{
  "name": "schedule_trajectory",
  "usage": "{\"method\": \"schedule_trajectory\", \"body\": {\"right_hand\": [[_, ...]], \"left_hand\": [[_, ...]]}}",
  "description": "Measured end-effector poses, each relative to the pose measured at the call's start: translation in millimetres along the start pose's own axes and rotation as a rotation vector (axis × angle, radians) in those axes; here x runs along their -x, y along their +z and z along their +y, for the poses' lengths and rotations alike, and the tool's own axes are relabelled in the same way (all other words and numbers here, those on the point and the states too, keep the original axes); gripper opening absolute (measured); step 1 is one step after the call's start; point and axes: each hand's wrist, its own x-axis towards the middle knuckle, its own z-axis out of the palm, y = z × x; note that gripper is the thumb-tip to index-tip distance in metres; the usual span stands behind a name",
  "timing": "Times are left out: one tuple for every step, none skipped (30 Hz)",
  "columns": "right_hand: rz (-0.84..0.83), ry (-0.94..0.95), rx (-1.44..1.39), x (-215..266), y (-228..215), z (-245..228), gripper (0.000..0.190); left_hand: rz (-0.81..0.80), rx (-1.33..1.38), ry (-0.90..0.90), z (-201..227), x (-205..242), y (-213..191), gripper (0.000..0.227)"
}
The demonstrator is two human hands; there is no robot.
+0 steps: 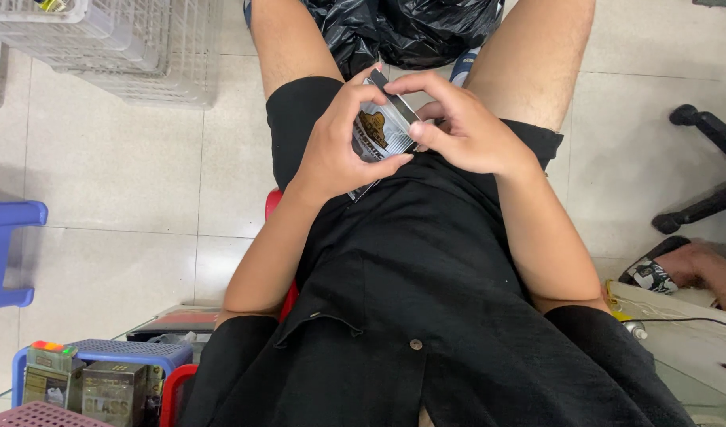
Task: The person removes screen protectors from their retail packaging and protective sleeves, handling the glass panels and paper envelopes by hand.
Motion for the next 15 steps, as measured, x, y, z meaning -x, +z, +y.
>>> {"method": "schedule_trajectory", "body": {"right_hand": [[-0.002, 0.000, -0.001, 0, 1, 4, 0.053], [0.019, -0.023, 0.019, 0, 1, 8, 0.045], [0.040, -0.046, 0.039, 0, 1, 12, 0.037], [0.039, -0.046, 0.040, 0, 3, 10, 0.037], [0.041, -0.014, 0.005, -1, 4, 7, 0.036], [0.045, 0.017, -0.030, -2, 5, 5, 0.035], [0.045, 0.017, -0.030, -3, 6, 4, 0.035], [0.062, -0.025, 0.029, -3, 7, 3, 0.035], [0.080, -0.067, 0.087, -4, 8, 3, 0.035], [0.081, -0.066, 0.087, -4, 9, 2, 0.035], [0.090, -0.046, 0.052, -5, 10, 1, 0.034], [0.099, -0.025, 0.016, -6, 12, 1, 0.032], [0.099, -0.025, 0.014, -6, 12, 0, 0.032], [0.106, 0.013, -0.003, -7, 12, -1, 0.031], [0.112, 0.052, -0.020, -7, 12, -3, 0.030]], "left_hand": [[0.001, -0.001, -0.001, -2, 0, 1, 0.071], [0.000, 0.007, 0.010, -4, 1, 3, 0.070], [-0.001, 0.016, 0.022, -5, 1, 4, 0.068], [0.000, 0.016, 0.022, -6, 2, 5, 0.068], [-0.005, 0.012, 0.033, -7, 3, 5, 0.067], [-0.010, 0.007, 0.044, -8, 3, 5, 0.066], [-0.010, 0.007, 0.044, -6, 3, 5, 0.066], [0.005, -0.007, 0.042, -4, 2, 4, 0.067], [0.019, -0.022, 0.040, -3, 2, 4, 0.068], [0.018, -0.021, 0.040, -3, 2, 4, 0.068], [0.023, -0.032, 0.024, -3, 2, 5, 0.066], [0.029, -0.044, 0.008, -3, 2, 6, 0.065], [0.028, -0.044, 0.006, -4, 3, 6, 0.065], [0.028, -0.041, 0.000, -5, 3, 7, 0.065], [0.028, -0.038, -0.006, -5, 3, 8, 0.064]]}}
